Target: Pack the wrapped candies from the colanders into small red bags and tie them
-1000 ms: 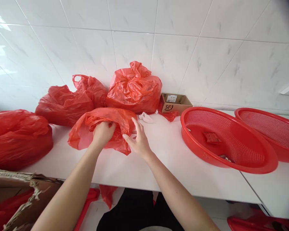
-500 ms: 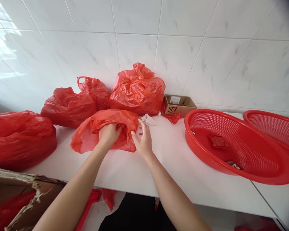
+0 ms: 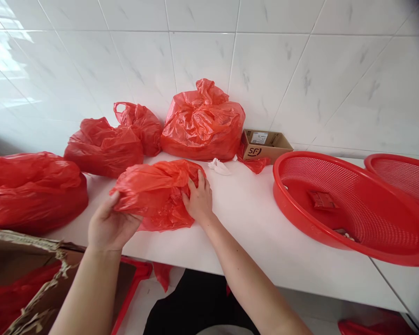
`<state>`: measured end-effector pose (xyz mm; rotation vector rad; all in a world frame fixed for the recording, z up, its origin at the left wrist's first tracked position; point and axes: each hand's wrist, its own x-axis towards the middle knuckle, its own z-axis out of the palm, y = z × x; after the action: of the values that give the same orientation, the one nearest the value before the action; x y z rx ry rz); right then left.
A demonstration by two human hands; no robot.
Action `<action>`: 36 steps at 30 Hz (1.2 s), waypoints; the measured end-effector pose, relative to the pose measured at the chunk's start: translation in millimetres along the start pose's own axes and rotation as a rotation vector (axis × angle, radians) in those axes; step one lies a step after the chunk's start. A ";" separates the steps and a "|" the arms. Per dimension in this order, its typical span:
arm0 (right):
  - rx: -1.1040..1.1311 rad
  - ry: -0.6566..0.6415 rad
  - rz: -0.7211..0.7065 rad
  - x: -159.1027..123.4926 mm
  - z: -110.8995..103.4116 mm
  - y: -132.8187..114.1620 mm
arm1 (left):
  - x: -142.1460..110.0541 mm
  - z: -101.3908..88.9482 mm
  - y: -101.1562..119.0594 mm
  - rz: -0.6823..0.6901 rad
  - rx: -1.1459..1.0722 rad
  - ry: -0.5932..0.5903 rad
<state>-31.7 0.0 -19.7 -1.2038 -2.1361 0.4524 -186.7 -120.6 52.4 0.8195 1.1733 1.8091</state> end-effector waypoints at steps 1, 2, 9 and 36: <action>-0.016 -0.001 0.011 2.2 2.7 -2.4 | -2.3 6.3 4.4 0.033 -0.073 0.026; -0.033 -0.009 0.014 5.6 6.0 -5.3 | -5.8 13.4 9.4 0.069 -0.138 0.038; 0.013 -0.093 0.059 39.8 3.1 -28.3 | -29.5 43.4 24.3 0.131 -0.269 0.059; 0.554 0.053 0.390 -110.8 -197.1 54.5 | -102.4 119.7 -74.4 0.739 0.786 -0.295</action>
<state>177.7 -68.4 54.7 -1.2698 -1.5675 1.0860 -17.9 -144.9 16.8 2.1179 1.5078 1.6307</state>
